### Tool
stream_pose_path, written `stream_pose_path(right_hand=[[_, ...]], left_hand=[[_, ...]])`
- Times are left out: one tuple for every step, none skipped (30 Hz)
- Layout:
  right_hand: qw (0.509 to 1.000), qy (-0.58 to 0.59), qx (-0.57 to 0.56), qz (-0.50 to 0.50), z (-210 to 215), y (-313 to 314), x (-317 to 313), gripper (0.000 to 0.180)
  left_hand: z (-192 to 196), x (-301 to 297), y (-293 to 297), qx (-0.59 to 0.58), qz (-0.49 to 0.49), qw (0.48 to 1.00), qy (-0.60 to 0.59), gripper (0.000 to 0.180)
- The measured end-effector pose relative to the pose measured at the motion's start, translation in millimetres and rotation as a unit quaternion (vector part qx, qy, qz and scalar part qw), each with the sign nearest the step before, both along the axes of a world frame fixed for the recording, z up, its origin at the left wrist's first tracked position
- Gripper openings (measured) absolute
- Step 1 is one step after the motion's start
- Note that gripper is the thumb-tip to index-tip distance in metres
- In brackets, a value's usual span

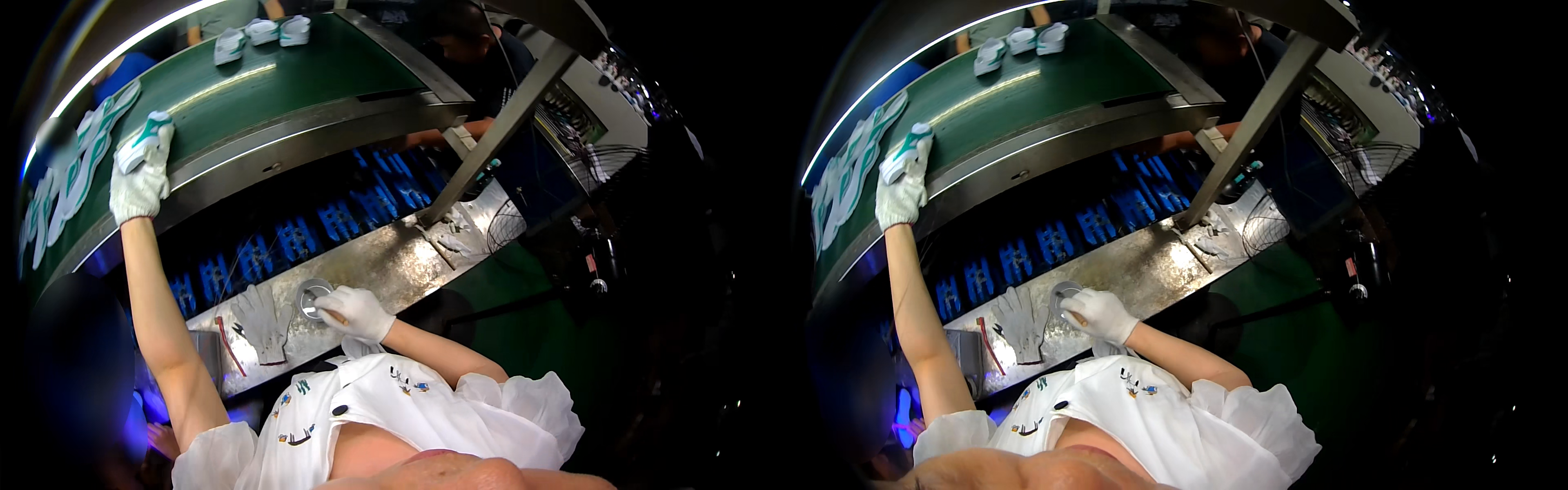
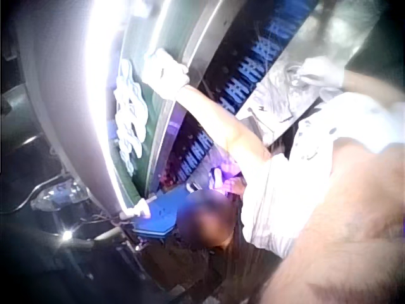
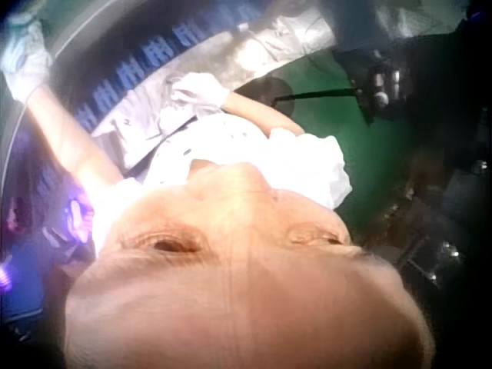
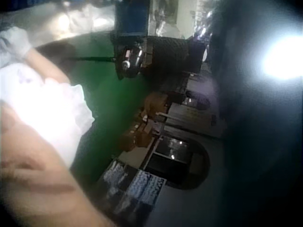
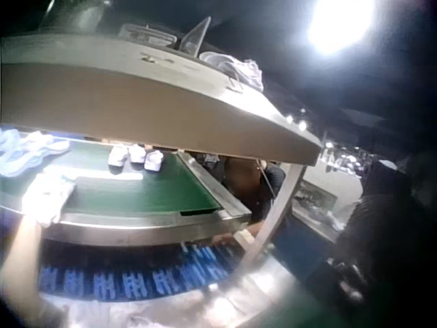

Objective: The person picks up white shoe soles from a conveyor belt and applies a teal-colored substance to the edges using a paintbrush. They hold the sole in their left hand and paint with their right hand, then place the finished sole back onto the moving belt.

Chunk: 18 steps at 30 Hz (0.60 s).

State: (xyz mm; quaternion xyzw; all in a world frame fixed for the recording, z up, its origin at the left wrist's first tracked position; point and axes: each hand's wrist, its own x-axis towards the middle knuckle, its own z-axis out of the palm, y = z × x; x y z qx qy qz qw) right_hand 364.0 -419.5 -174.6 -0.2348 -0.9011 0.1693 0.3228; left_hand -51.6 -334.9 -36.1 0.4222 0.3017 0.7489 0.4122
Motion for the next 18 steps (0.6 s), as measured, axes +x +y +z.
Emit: stream_pose_path(right_hand=[[0.998,0.056,0.025,0.004,10,-5,-4,0.009],[0.998,0.067,0.015,0.005,8,-6,-10,0.009],[0.999,0.046,0.009,0.012,0,-3,-12,0.009],[1.000,0.022,0.007,0.011,-8,-1,-9,0.009],[1.000,-0.013,0.002,-0.013,-17,3,-6,0.010],[1.000,-0.007,0.007,-0.027,-11,3,-6,0.010],[1.000,0.023,0.011,-0.018,0,-2,-6,0.009],[0.998,0.054,0.016,-0.006,8,-4,-6,0.009],[0.997,0.071,0.025,0.003,8,-3,-4,0.009],[0.997,0.070,0.019,-0.001,0,1,-2,0.009],[0.999,0.044,0.006,-0.023,-14,8,0,0.009],[0.999,0.017,-0.002,-0.036,-22,13,-1,0.009],[0.999,0.009,-0.021,-0.034,-15,8,-3,0.012],[1.000,0.006,-0.016,-0.012,-7,6,-8,0.012],[0.998,0.053,0.003,0.018,10,0,-19,0.012],[0.997,0.075,0.020,0.006,12,-3,-14,0.013],[0.995,0.095,0.016,0.005,19,-4,-10,0.013],[0.998,0.061,-0.002,0.001,11,0,-6,0.012]], left_hand=[[-3,-15,1,0.049,-0.123,0.957,-0.256,0.052],[2,-28,-11,0.062,-0.163,0.929,-0.325,0.050],[1,-32,-10,0.069,-0.184,0.918,-0.344,0.048],[0,-35,-7,0.048,-0.208,0.903,-0.372,0.048],[-1,-38,-4,0.028,-0.231,0.886,-0.401,0.048],[2,-39,-4,0.027,-0.243,0.887,-0.392,0.048],[2,-34,-8,0.022,-0.244,0.897,-0.369,0.049],[7,-33,-7,0.020,-0.244,0.905,-0.347,0.049],[8,-27,-6,0.017,-0.242,0.911,-0.334,0.049],[7,-23,-3,0.018,-0.234,0.917,-0.322,0.049],[6,-19,-1,0.014,-0.225,0.924,-0.309,0.049],[5,-21,2,0.005,-0.237,0.915,-0.326,0.049],[7,-26,-6,0.022,-0.238,0.900,-0.364,0.049],[9,-32,-14,0.038,-0.242,0.883,-0.399,0.048],[50,19,-54,0.022,-0.025,0.972,-0.234,0.052],[32,28,-42,0.013,-0.061,0.967,-0.246,0.057],[26,34,-45,0.013,-0.147,0.954,-0.261,0.062],[28,44,-60,0.012,-0.216,0.943,-0.253,0.066]])
